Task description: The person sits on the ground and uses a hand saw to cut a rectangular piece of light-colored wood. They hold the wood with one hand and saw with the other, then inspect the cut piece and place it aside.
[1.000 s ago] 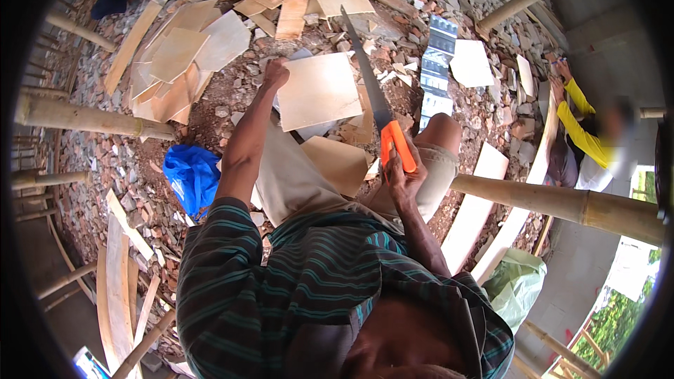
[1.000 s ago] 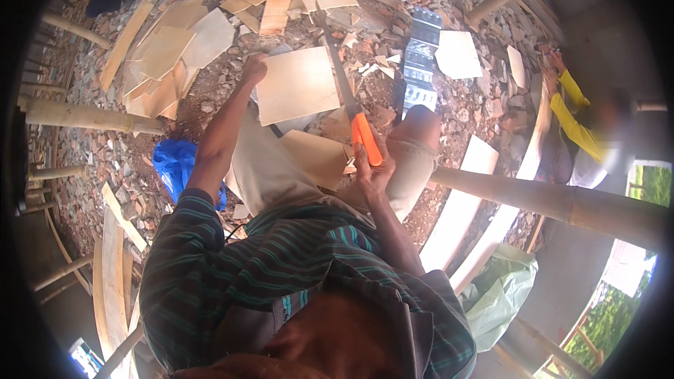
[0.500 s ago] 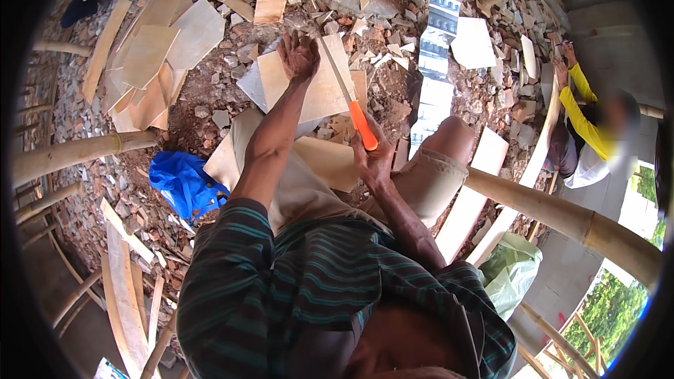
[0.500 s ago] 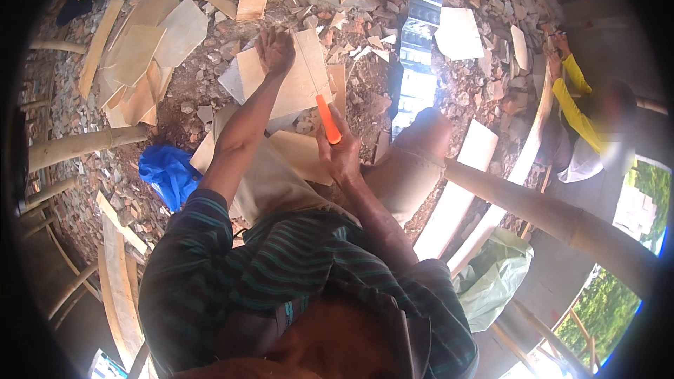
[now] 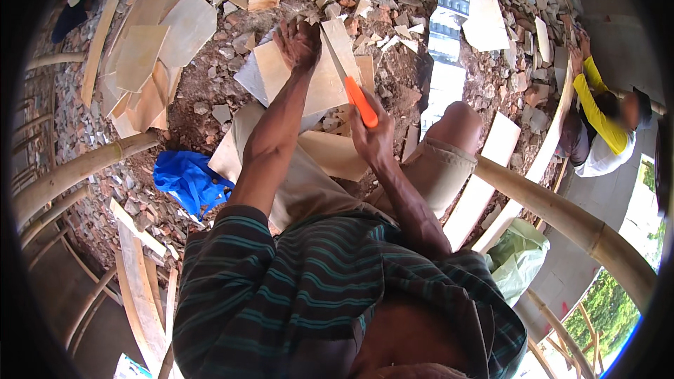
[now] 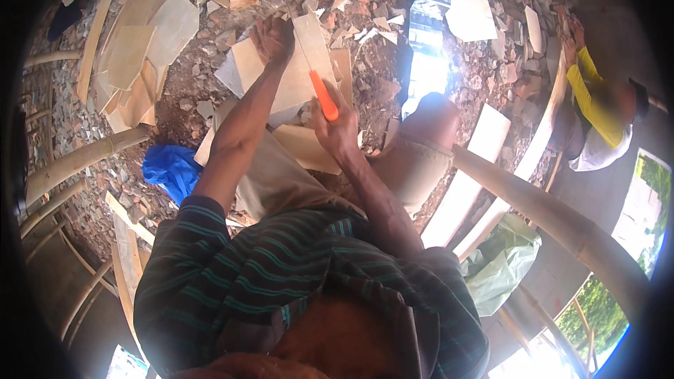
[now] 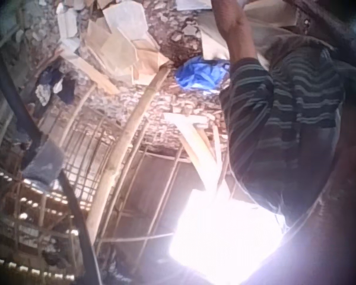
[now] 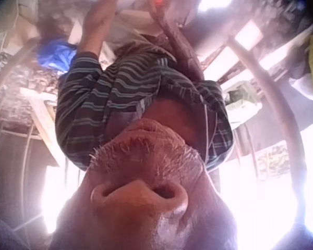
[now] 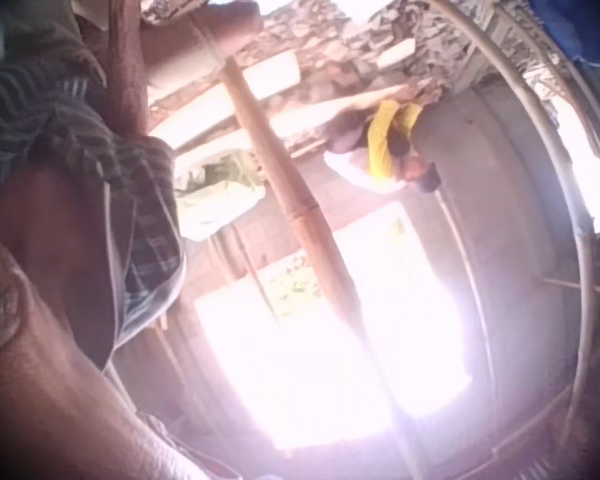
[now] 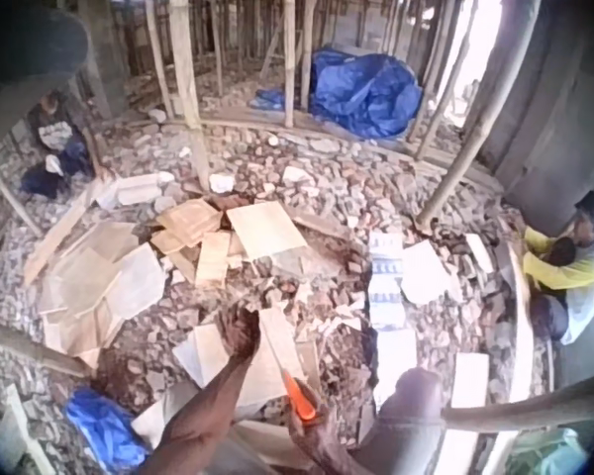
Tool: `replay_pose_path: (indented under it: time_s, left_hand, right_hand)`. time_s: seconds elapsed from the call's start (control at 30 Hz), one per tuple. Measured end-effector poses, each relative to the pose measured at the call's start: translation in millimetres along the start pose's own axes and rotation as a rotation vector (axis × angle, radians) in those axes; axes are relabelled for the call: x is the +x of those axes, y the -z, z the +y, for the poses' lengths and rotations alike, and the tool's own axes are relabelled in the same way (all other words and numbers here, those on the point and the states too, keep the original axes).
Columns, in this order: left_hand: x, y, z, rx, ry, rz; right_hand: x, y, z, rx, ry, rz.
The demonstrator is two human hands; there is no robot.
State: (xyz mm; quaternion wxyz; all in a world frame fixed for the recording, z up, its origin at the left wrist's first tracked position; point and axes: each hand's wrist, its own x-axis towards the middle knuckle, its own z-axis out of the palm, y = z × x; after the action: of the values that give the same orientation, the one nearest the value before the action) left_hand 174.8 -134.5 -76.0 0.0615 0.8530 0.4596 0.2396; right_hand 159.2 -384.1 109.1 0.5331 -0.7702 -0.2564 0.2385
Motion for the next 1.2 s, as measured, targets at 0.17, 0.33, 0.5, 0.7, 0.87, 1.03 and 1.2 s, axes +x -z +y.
replay_pose_path:
  time_s: [0.17,0.33,0.5,0.7,0.87,1.03,1.2]
  left_hand:
    - [3,0,0,-0.056,0.005,-0.026]
    - [1,5,-1,-0.034,-0.018,-0.112]
    - [4,1,-1,0.001,0.001,-0.121]
    - [-2,-8,-1,0.039,0.007,-0.029]
    - [0,0,-3,-0.072,0.034,-0.168]
    - [1,4,2,-0.066,0.027,-0.104]
    - [-1,6,2,-0.071,0.043,-0.178]
  right_hand:
    - [-14,10,0,-0.074,0.095,0.044]
    - [-4,2,-2,-0.083,0.064,0.027]
    - [15,-4,-18,-0.062,-0.113,-0.091]
    - [-3,7,4,-0.068,0.199,0.067]
    - [28,-3,-7,-0.114,-0.175,-0.134]
    - [-6,13,-35,-0.116,0.089,0.0]
    - [43,-18,-27,-0.073,-0.047,-0.041]
